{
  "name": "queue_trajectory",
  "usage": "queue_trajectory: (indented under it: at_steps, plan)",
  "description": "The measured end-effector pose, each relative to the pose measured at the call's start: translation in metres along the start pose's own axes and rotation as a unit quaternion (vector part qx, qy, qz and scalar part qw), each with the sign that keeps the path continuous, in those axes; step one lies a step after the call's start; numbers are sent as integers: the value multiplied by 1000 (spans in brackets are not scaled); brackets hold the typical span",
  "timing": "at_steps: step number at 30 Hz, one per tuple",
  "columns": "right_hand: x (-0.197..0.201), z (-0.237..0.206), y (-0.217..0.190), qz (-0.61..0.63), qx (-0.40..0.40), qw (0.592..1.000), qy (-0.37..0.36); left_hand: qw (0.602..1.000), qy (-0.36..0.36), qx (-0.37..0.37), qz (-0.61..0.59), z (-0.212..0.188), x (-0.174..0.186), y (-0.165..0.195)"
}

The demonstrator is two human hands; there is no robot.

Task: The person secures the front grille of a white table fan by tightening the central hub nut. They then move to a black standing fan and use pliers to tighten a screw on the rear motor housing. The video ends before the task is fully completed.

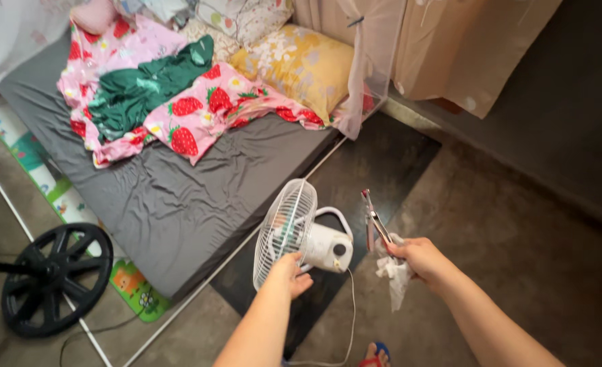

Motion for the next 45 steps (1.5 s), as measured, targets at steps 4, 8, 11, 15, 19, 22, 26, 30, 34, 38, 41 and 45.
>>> queue_trajectory:
  at_steps: [4, 8, 11, 15, 19, 22, 26, 30, 34, 38, 41, 45]
  plan:
    - [-26, -4, 21, -40, 36, 998, 21, 991, -12, -72, 111, -53, 22, 8]
    - [-77, -27, 49, 33, 36, 999, 17, 964, -89, -133, 213, -111, 35, 5]
    - [-134, -61, 71, 63, 50, 997, 2, 914, -179, -250, 266, -145, 41, -8]
    - [-217, -109, 82, 141, 61, 984, -86, 701, -31, -560, 441, -187, 68, 14]
    - [-269, -160, 86, 134, 45, 972, -186, 712, -48, -581, 392, -222, 102, 67]
    - [-284, -192, 86, 88, 69, 964, -242, 835, -201, -442, 260, -250, 123, 76]
    - [-288, -217, 96, 63, 53, 963, -257, 860, -156, -425, 235, -288, 142, 61]
    - [-277, -224, 118, 94, 41, 972, -212, 928, -50, -329, 164, -303, 163, 32]
    - [-239, -227, 176, 110, 75, 986, -102, 975, -40, -217, 24, -307, 174, 6]
    - [-185, -226, 228, -176, 70, 972, 137, 981, -61, -180, 34, -320, 173, -22]
    - [-164, -236, 236, -461, 74, 836, 288, 974, -49, -202, 90, -341, 172, -31]
    - [-209, -247, 202, -175, 159, 966, 106, 878, -25, -424, 220, -386, 178, -17]
Point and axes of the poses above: each hand's wrist, its own z-axis towards the middle knuckle, its own x-axis out of the back of the hand, y = z × x, the point moved 3 cm from there along z, towards the middle knuckle, and after that the axes turned 9 degrees about -x, right-handed, at the moved point
